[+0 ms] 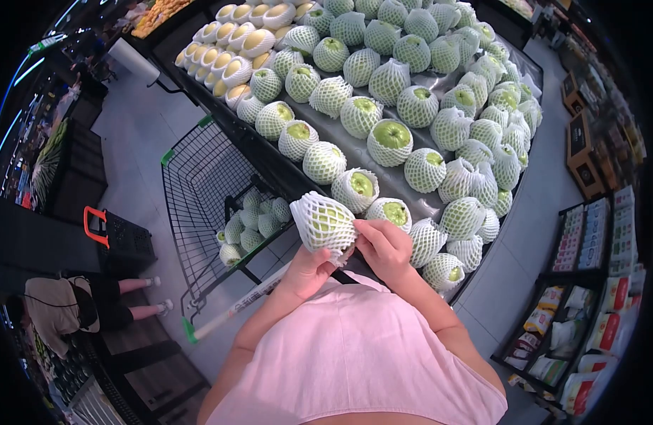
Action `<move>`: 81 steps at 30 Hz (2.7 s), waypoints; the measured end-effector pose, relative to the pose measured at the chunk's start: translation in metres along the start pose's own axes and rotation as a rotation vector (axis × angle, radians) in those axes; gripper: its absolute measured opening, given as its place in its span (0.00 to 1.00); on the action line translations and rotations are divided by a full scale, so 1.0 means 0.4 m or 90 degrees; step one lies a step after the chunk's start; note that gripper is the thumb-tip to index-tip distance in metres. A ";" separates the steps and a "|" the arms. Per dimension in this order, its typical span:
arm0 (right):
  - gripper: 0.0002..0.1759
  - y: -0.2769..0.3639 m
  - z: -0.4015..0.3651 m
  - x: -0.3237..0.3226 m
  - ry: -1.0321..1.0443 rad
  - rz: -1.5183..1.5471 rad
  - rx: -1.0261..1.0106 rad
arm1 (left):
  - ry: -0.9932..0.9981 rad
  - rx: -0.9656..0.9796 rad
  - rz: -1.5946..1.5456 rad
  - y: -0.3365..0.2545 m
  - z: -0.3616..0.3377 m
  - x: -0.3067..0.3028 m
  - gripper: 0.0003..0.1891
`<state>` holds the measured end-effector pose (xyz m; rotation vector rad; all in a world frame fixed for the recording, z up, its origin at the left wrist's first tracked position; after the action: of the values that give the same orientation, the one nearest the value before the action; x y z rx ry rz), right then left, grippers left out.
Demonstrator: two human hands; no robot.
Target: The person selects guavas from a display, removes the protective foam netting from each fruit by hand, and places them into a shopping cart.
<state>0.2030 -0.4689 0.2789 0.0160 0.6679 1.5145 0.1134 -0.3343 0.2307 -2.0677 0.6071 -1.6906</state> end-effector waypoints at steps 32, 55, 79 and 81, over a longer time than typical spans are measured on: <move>0.62 0.011 -0.042 0.083 0.077 0.430 0.298 | -0.039 0.662 1.030 -0.049 0.005 0.030 0.40; 0.42 -0.004 -0.107 0.132 -0.092 1.448 0.900 | -0.086 0.680 1.087 -0.042 0.021 0.102 0.45; 0.53 0.015 0.015 0.035 0.237 -0.161 0.092 | 0.018 0.145 0.446 -0.015 0.029 0.028 0.54; 0.54 0.043 0.045 0.051 0.344 -0.227 0.128 | 0.002 0.131 0.339 -0.001 0.031 -0.001 0.45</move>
<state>0.1930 -0.4416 0.2930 -0.3524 1.1848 1.1016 0.1254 -0.3334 0.2283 -1.5786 0.8544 -1.3774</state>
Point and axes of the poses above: each hand's wrist, its own z-axis towards the middle knuckle, its own x-axis out of the palm, y = z × x, the point moved 3 cm from there along z, towards the middle knuckle, and after that the axes turned 1 degree about -x, right-handed, at the moved point
